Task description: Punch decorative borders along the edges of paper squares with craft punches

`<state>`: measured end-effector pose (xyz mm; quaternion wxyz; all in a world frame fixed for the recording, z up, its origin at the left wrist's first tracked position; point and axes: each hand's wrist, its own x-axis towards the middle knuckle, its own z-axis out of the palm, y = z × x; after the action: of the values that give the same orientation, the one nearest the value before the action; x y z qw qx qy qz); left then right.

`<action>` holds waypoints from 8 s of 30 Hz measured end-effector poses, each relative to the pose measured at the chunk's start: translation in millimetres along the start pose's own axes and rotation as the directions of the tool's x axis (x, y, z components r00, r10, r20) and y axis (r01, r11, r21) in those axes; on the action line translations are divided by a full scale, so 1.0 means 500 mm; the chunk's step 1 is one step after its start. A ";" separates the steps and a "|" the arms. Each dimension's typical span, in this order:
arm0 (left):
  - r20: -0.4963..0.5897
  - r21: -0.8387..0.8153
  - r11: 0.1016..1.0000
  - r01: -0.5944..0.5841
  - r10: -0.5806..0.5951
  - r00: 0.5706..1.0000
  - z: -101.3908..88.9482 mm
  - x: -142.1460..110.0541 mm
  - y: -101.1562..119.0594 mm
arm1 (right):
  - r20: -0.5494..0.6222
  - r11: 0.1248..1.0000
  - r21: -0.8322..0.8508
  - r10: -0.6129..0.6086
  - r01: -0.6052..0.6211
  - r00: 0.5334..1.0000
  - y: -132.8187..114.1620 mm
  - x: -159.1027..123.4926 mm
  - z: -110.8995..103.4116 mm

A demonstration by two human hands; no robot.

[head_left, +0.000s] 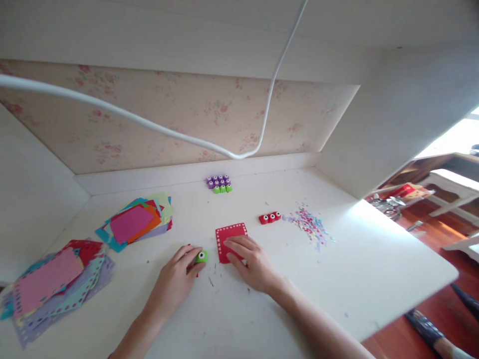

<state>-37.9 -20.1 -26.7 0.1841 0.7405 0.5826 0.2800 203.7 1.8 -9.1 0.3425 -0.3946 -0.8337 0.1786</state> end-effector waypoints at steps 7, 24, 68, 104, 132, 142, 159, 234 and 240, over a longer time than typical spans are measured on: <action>-0.080 -0.102 0.989 -0.111 0.103 0.991 0.004 -0.025 0.031 | 0.147 0.985 0.171 -0.050 0.024 0.988 -0.077 0.031 0.026; -0.048 -0.132 0.989 -0.062 0.056 0.997 0.036 -0.035 0.005 | -0.316 0.713 -0.054 0.652 -0.699 0.689 0.233 0.067 -0.234; 0.105 0.393 0.897 -0.201 0.173 0.979 0.024 0.398 -0.023 | -0.099 0.908 0.040 0.420 -0.418 0.902 0.082 0.008 0.004; 0.090 -0.043 0.991 -0.124 0.127 0.988 0.031 0.115 -0.017 | 0.009 0.446 0.773 0.703 -0.451 0.711 0.091 0.015 0.016; 0.059 -0.105 0.977 -0.185 0.191 0.980 0.040 0.109 -0.029 | -0.138 0.742 0.491 0.583 -0.456 0.801 0.109 0.005 0.021; 0.063 -0.072 0.973 -0.218 0.223 0.973 0.040 0.105 -0.028 | -0.121 0.733 0.521 0.570 -0.437 0.813 0.087 0.006 0.008; -0.017 0.013 0.973 -0.229 0.229 0.973 0.044 0.076 -0.016 | -0.157 0.979 -0.100 0.162 -0.179 0.974 0.068 -0.004 0.009; 0.330 -0.092 0.988 0.124 -0.088 0.940 0.014 0.136 0.057 | 0.137 0.972 -0.213 0.135 -0.104 0.981 0.067 -0.002 0.005; 0.245 -0.236 0.970 0.054 0.005 0.969 -0.008 0.107 0.035 | 0.084 0.976 -0.190 0.120 -0.103 0.989 0.064 -0.002 0.005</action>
<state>-18.3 26.9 -2.2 0.3463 0.7341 0.5264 0.2530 219.3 21.1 -29.6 0.2537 -0.4619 -0.8386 0.1381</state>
